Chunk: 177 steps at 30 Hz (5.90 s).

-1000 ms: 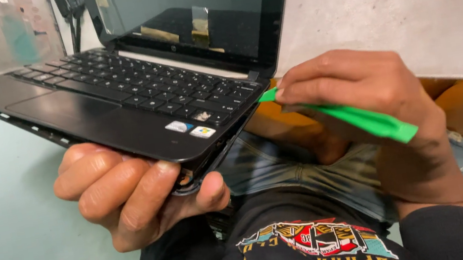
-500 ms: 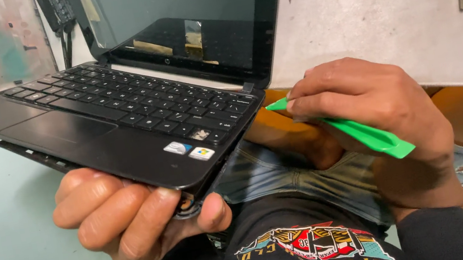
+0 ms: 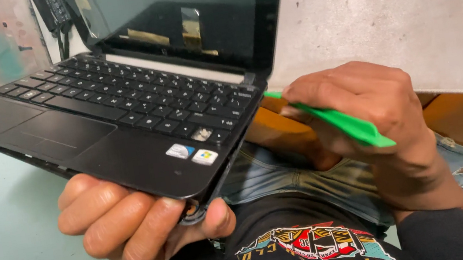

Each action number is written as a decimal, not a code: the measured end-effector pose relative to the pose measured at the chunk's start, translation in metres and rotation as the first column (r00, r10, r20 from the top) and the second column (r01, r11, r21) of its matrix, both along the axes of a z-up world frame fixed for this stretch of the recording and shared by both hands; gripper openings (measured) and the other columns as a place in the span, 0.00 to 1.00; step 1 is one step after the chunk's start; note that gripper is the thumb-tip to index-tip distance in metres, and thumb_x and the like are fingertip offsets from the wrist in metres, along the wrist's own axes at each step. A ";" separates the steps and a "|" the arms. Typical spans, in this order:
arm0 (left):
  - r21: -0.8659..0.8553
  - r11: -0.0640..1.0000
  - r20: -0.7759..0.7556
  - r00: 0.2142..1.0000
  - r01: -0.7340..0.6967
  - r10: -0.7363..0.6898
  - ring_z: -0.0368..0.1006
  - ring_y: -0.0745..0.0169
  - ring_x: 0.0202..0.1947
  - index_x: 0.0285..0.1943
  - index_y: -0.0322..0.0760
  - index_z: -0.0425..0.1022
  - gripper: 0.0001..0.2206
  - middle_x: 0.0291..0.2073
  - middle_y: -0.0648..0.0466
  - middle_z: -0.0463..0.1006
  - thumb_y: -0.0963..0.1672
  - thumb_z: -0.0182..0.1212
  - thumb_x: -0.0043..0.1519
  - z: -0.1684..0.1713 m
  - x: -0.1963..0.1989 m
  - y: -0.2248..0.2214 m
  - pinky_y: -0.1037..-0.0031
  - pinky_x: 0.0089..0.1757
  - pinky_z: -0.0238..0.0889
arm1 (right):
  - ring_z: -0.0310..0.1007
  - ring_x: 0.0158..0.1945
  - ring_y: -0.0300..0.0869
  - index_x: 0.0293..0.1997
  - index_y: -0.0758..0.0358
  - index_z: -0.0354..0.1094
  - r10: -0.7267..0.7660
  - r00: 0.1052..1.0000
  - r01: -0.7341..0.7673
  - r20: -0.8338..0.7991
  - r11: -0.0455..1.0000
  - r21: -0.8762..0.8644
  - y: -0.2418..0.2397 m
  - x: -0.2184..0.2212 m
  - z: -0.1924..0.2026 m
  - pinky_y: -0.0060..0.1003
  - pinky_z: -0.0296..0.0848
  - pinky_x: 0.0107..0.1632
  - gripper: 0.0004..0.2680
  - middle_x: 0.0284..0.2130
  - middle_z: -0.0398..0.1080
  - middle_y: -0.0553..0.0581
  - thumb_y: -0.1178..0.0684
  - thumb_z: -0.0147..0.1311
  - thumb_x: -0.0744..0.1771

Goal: Disassembling a laptop by prying the keyboard and top cover off the base using a plastic tool

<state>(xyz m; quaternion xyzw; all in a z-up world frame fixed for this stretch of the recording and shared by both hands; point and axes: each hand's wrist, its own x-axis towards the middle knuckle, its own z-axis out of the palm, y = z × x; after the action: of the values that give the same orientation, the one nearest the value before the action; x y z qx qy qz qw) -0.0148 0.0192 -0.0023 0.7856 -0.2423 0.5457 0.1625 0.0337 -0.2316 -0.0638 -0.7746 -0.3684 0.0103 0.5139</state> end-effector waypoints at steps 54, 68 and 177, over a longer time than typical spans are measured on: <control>-0.060 0.993 -0.041 0.995 -0.099 0.096 0.54 0.64 0.31 0.35 0.46 0.69 0.12 0.27 0.62 0.59 0.52 0.62 0.59 0.005 0.026 -0.008 0.67 0.35 0.45 | 0.82 0.46 0.48 0.42 0.65 0.72 0.082 0.977 -0.057 -0.199 0.990 0.129 0.010 0.022 0.018 0.43 0.71 0.48 0.13 0.44 0.79 0.60 0.51 0.36 0.72; -0.086 0.994 -0.048 0.997 -0.070 0.066 0.55 0.63 0.30 0.34 0.44 0.71 0.11 0.26 0.62 0.61 0.51 0.63 0.58 0.004 0.032 -0.008 0.68 0.34 0.46 | 0.78 0.40 0.54 0.45 0.67 0.72 0.022 0.977 -0.042 0.214 0.995 0.088 0.025 0.018 0.004 0.47 0.76 0.45 0.02 0.44 0.77 0.64 0.61 0.55 0.70; -0.004 0.998 -0.094 0.994 0.058 -0.058 0.55 0.65 0.29 0.35 0.46 0.68 0.13 0.26 0.64 0.64 0.54 0.62 0.60 -0.017 0.022 0.014 0.65 0.32 0.43 | 0.77 0.44 0.50 0.48 0.62 0.73 -0.095 0.947 0.166 0.307 0.963 -0.214 0.037 0.000 -0.037 0.42 0.71 0.43 0.05 0.45 0.77 0.56 0.57 0.50 0.73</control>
<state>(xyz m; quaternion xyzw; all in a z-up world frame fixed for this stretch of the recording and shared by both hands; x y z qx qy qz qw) 0.0070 0.0329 -0.0191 0.8029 -0.2567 0.5034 0.1898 0.0337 -0.1942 -0.1010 -0.8460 -0.3844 -0.0951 0.3571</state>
